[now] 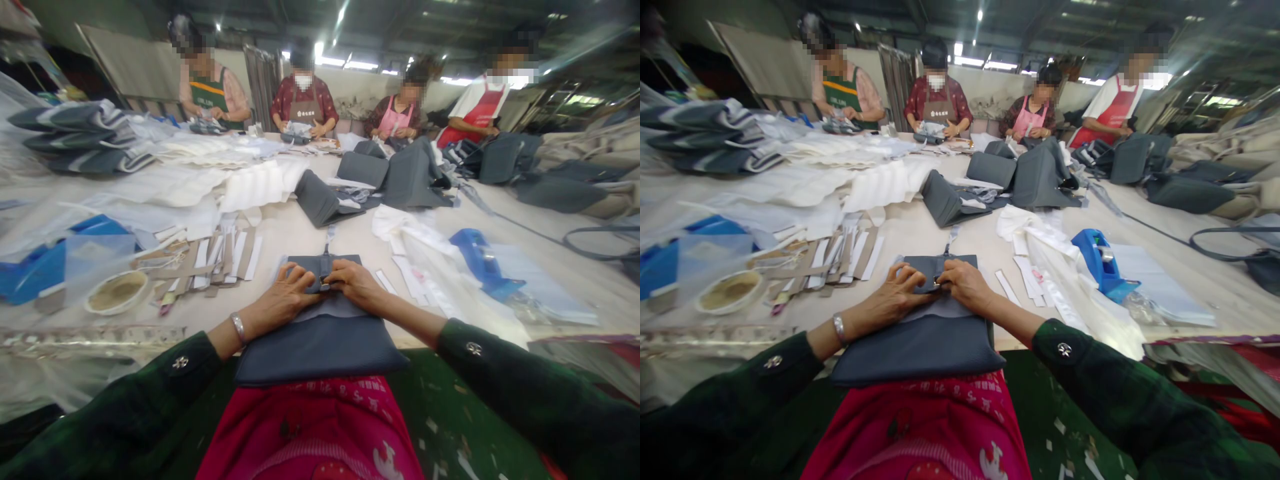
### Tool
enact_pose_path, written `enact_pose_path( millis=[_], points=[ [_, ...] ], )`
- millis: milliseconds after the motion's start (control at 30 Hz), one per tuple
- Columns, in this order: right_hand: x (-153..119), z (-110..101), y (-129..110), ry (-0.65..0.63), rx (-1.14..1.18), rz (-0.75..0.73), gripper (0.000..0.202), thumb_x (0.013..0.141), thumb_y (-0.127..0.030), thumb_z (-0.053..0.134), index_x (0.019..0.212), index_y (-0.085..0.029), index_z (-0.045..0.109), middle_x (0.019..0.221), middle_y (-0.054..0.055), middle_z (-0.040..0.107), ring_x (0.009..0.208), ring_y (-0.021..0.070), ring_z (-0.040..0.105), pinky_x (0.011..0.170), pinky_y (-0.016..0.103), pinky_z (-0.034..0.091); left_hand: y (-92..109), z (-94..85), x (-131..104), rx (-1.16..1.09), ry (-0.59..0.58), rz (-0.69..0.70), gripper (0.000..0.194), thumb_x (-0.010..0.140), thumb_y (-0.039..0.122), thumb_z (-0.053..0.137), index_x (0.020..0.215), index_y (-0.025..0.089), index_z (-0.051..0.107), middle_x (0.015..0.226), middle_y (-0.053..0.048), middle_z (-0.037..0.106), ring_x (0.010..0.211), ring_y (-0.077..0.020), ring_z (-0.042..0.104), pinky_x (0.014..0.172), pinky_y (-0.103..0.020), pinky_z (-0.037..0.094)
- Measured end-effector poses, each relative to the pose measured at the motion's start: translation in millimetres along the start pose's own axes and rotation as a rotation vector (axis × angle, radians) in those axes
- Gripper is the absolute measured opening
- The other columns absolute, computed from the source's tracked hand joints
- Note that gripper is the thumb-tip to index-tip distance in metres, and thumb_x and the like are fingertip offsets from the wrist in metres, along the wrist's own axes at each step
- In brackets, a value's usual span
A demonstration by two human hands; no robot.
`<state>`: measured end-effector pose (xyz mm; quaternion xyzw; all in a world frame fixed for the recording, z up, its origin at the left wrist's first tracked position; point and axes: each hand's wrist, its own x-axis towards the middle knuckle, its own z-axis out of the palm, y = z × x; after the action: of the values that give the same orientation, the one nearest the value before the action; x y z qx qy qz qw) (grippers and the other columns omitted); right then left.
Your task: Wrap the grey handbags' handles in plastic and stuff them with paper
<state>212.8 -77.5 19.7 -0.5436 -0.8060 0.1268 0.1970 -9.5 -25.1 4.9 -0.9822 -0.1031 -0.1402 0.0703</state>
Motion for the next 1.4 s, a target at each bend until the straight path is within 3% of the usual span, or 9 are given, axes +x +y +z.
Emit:
enact_pose_path(
  millis=[200, 733, 867, 933, 1000, 1067, 1133, 1233, 1400],
  points=[
    [-5.9, 4.7, 2.6, 0.003, -0.046, -0.057, 0.022, 0.088, -0.008, 0.058, 0.090, -0.020, 0.076, 0.078, 0.001, 0.054, 0.081, 0.0159, 0.048, 0.071, 0.026, 0.034, -2.5, 5.9, 1.4, -0.079, -0.001, 0.045, 0.027, 0.098, 0.019, 0.044, 0.116, 0.026, 0.063, 0.124, -0.008, 0.056, 0.113, -0.0270, 0.043, 0.102, -0.052, 0.028],
    [-12.1, 9.1, -11.8, -0.111, -0.379, -0.242, 0.018, 0.093, -0.011, 0.050, 0.089, -0.015, 0.067, 0.091, 0.007, 0.059, 0.087, 0.0209, 0.043, 0.073, 0.033, 0.030, -3.6, 11.5, -5.0, -0.280, 0.018, 0.087, 0.025, 0.092, 0.005, 0.042, 0.101, 0.017, 0.062, 0.118, -0.010, 0.068, 0.121, -0.0207, 0.056, 0.111, -0.046, 0.034],
    [-6.1, 2.1, -8.9, -0.105, -0.243, -0.207, 0.017, 0.091, -0.013, 0.053, 0.085, -0.016, 0.069, 0.088, 0.007, 0.060, 0.085, 0.0197, 0.047, 0.077, 0.033, 0.036, -3.0, 4.5, -2.2, -0.334, 0.005, 0.055, 0.031, 0.093, 0.008, 0.042, 0.119, 0.016, 0.057, 0.123, -0.012, 0.064, 0.119, -0.0218, 0.055, 0.106, -0.043, 0.040],
    [-5.4, -4.3, -3.7, -0.049, -0.041, -0.137, 0.018, 0.090, -0.015, 0.055, 0.084, -0.018, 0.071, 0.089, 0.006, 0.061, 0.086, 0.0181, 0.052, 0.081, 0.031, 0.040, -2.8, -1.4, -1.7, -0.365, -0.009, 0.041, 0.038, 0.095, 0.011, 0.042, 0.131, 0.019, 0.051, 0.126, -0.011, 0.062, 0.120, -0.0229, 0.053, 0.104, -0.042, 0.040],
    [-12.9, -8.7, 3.0, 0.153, 0.172, 0.029, 0.021, 0.090, -0.018, 0.051, 0.091, -0.019, 0.073, 0.096, 0.006, 0.063, 0.092, 0.0178, 0.056, 0.087, 0.032, 0.042, -1.1, -8.7, -1.9, -0.387, -0.035, -0.002, 0.040, 0.096, 0.016, 0.044, 0.135, 0.023, 0.049, 0.127, -0.010, 0.060, 0.120, -0.0236, 0.052, 0.104, -0.042, 0.039],
    [-31.5, -8.0, 9.5, 0.449, 0.324, 0.292, 0.027, 0.089, -0.025, 0.048, 0.101, -0.019, 0.071, 0.104, 0.008, 0.064, 0.099, 0.0205, 0.058, 0.092, 0.035, 0.043, 3.1, -16.4, -2.5, -0.398, -0.063, -0.077, 0.037, 0.097, 0.020, 0.046, 0.133, 0.027, 0.051, 0.126, -0.007, 0.060, 0.117, -0.0234, 0.052, 0.103, -0.042, 0.038],
    [-59.1, -1.3, 14.1, 0.603, 0.467, 0.606, 0.034, 0.084, -0.037, 0.052, 0.104, -0.017, 0.070, 0.106, 0.011, 0.066, 0.101, 0.0250, 0.059, 0.091, 0.040, 0.045, 9.4, -22.9, -2.9, -0.378, -0.087, -0.142, 0.037, 0.096, 0.021, 0.048, 0.131, 0.027, 0.052, 0.122, -0.007, 0.062, 0.113, -0.0241, 0.054, 0.098, -0.042, 0.039],
    [-102.3, 13.2, 14.6, 0.403, 0.819, 0.913, 0.047, 0.069, -0.053, 0.066, 0.095, -0.014, 0.072, 0.092, 0.011, 0.070, 0.088, 0.0279, 0.065, 0.079, 0.039, 0.051, 19.1, -26.8, -2.8, -0.337, -0.119, -0.198, 0.040, 0.092, 0.013, 0.047, 0.131, 0.024, 0.052, 0.122, -0.008, 0.064, 0.110, -0.0259, 0.055, 0.093, -0.042, 0.042],
    [-130.3, 22.3, -4.1, 0.233, 1.037, 0.972, 0.043, 0.060, -0.060, 0.073, 0.069, -0.018, 0.070, 0.068, 0.005, 0.068, 0.072, 0.0240, 0.066, 0.068, 0.032, 0.052, 28.5, -16.9, -5.2, -0.365, -0.141, -0.238, 0.049, 0.088, 0.004, 0.041, 0.135, 0.015, 0.049, 0.137, -0.013, 0.055, 0.126, -0.0290, 0.048, 0.106, -0.044, 0.040]
  ],
)
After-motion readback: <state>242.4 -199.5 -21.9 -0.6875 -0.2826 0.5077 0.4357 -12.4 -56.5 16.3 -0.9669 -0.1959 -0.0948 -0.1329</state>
